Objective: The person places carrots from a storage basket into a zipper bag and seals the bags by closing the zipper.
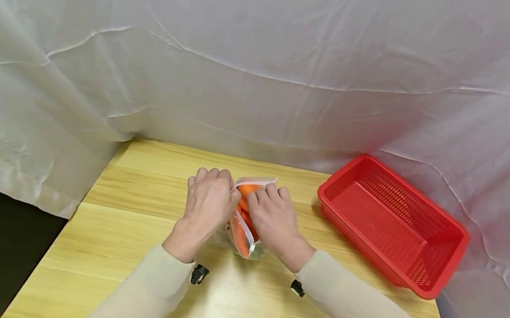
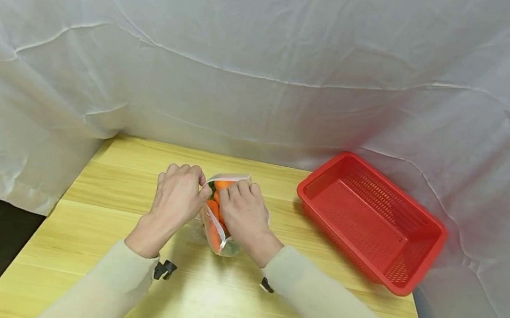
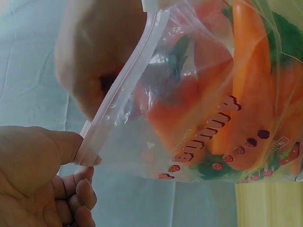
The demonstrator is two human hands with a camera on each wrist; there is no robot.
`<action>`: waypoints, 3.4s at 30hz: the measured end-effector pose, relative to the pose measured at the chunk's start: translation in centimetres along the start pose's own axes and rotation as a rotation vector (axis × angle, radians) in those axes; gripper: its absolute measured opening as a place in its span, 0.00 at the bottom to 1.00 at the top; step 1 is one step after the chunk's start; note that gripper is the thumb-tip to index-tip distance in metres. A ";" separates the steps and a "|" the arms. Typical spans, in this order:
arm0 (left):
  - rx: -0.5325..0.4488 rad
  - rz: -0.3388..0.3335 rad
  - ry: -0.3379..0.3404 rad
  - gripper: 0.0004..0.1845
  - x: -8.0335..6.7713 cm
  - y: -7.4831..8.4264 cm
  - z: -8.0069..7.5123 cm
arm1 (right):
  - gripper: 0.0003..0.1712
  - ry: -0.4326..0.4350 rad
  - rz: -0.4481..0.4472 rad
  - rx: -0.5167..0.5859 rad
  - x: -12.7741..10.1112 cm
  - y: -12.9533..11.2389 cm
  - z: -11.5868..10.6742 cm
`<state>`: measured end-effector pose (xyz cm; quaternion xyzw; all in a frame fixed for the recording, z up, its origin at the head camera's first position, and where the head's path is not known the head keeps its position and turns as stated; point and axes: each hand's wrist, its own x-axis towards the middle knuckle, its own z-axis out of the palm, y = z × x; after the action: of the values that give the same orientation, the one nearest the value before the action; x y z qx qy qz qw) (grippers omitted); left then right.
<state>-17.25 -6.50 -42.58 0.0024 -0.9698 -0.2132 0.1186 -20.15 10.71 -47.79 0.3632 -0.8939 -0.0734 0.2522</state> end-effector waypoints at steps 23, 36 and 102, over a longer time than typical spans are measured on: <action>-0.040 -0.048 -0.021 0.05 -0.3 -0.5 -0.4 | 0.17 -0.061 0.392 0.286 -6.7 4.9 -1.8; -0.023 -0.050 -0.018 0.09 -0.4 -0.7 -0.5 | 0.07 -0.087 0.481 0.460 -5.9 4.6 -2.1; 0.186 0.578 -0.245 0.08 9.8 -4.1 -1.7 | 0.25 -0.278 0.634 0.859 -7.4 6.9 -0.1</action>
<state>-26.62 -11.49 -40.58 -0.2878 -0.9527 -0.0801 0.0560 -19.83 20.80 -48.50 0.1336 -0.9339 0.3303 -0.0292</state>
